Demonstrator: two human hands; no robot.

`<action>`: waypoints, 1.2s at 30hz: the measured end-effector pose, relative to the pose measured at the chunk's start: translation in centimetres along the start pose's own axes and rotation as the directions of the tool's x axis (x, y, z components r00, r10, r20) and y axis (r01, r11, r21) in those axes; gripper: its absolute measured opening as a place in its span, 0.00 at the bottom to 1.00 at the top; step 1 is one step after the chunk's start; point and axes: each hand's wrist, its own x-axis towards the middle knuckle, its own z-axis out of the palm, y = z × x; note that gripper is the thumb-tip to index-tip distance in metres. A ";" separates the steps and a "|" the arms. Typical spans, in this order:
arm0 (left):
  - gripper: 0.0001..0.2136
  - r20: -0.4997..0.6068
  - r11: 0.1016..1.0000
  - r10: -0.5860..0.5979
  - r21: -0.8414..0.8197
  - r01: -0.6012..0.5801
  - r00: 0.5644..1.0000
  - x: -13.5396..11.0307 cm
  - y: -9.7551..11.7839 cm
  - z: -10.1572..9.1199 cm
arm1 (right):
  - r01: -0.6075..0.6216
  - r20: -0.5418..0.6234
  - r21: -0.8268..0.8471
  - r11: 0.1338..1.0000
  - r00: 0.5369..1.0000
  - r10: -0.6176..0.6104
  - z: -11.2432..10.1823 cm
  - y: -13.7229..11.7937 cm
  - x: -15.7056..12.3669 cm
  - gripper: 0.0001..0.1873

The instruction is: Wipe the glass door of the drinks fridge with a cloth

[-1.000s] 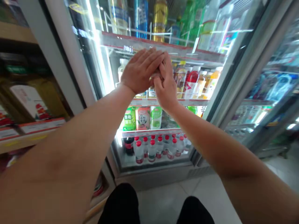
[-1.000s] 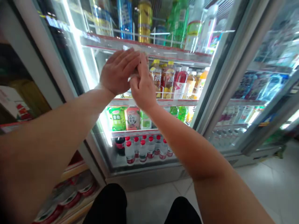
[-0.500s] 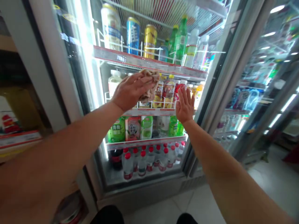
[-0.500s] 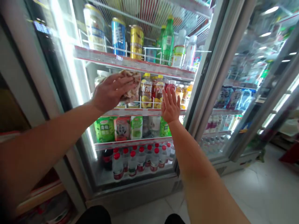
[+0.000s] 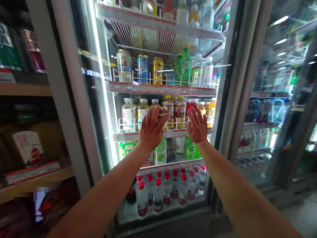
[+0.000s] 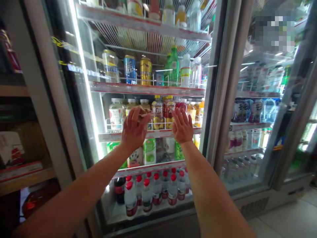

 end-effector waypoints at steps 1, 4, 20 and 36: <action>0.31 0.000 0.998 -0.051 0.024 0.051 0.999 0.3 0.0 0.0 | 0.006 -0.003 0.001 1.000 1.000 -0.006 0.0 0.0 0.0 0.31; 0.32 0.084 0.998 -0.055 0.039 0.052 0.995 0.3 1.0 0.1 | 0.009 -0.008 0.001 1.000 1.000 -0.009 0.1 0.0 0.0 0.32; 0.28 0.102 0.998 0.031 0.044 -0.036 0.994 3.1 -1.8 -0.2 | -0.023 -0.010 0.046 0.999 1.000 0.024 -1.4 -0.2 1.8 0.28; 0.23 0.093 0.992 0.104 0.063 -0.110 0.990 5.4 -4.3 -1.4 | -0.221 -0.114 0.048 0.974 0.968 0.225 0.0 0.3 8.7 0.30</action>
